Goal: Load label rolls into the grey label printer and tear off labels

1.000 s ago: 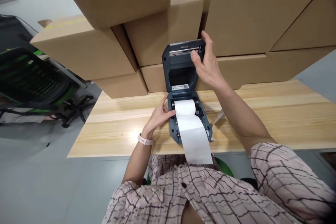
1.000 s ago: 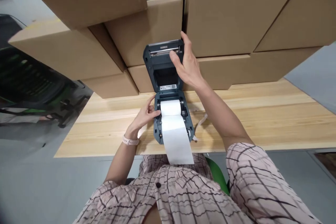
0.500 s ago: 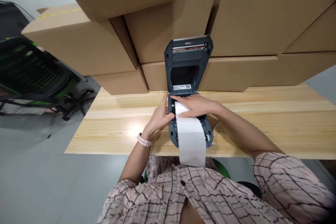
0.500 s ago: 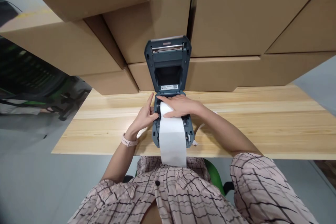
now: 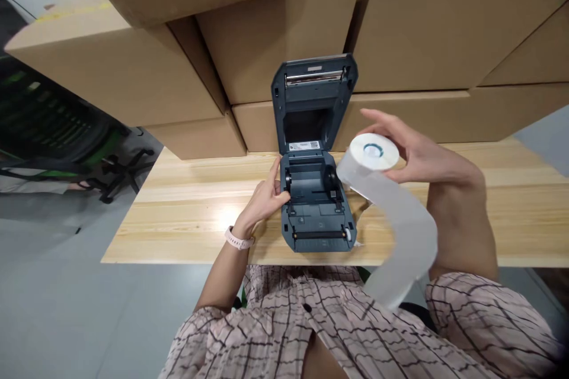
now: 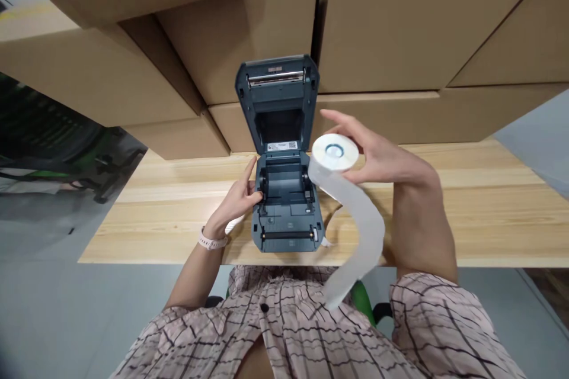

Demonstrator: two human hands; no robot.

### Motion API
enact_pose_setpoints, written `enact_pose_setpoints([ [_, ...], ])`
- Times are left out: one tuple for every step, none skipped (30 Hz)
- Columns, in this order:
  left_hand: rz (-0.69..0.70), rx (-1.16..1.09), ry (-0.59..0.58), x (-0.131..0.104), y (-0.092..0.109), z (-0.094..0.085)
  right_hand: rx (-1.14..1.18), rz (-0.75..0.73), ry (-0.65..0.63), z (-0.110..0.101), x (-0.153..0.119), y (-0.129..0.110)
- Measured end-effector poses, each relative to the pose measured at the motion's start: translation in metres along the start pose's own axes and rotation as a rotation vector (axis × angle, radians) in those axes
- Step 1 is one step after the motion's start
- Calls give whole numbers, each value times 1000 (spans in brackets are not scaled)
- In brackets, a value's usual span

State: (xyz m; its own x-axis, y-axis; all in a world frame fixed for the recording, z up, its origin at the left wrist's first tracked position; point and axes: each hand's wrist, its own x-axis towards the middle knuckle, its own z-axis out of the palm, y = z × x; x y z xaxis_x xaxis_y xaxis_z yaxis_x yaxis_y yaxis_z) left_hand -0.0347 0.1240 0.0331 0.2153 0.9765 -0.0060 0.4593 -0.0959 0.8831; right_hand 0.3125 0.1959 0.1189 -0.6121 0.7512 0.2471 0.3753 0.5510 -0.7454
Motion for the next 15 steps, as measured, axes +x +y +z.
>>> enact_pose_setpoints([
  [8,-3,1,0,0,0,-21,55,39,-2,-2,10],
  [17,-6,3,0,-1,0,-39,116,73,-2,-2,20],
  [26,-10,6,1,-2,0,-51,179,99,0,-1,30],
  [35,-15,8,1,-3,0,-51,234,118,3,2,40],
  [42,-21,9,1,-4,0,-39,279,131,8,4,49],
  [45,-28,9,1,-5,-1,-17,307,137,14,7,57],
  [46,-35,8,1,-6,-1,10,319,137,20,10,63],
  [46,-43,8,1,-6,-1,34,322,132,27,13,68],
  [46,-49,10,1,-7,-1,50,321,127,33,15,72],
  [46,-54,11,1,-8,-1,58,315,128,39,16,74],
  [45,-57,13,1,-8,-1,64,311,134,45,17,77],
  [45,-59,15,1,-9,0,79,310,145,48,15,79],
  [47,-59,20,1,-10,0,109,316,156,50,12,81],
  [60,-64,45,1,-11,1,153,328,170,50,7,83],
  [82,-74,84,1,-12,1,206,344,186,47,-1,85],
])
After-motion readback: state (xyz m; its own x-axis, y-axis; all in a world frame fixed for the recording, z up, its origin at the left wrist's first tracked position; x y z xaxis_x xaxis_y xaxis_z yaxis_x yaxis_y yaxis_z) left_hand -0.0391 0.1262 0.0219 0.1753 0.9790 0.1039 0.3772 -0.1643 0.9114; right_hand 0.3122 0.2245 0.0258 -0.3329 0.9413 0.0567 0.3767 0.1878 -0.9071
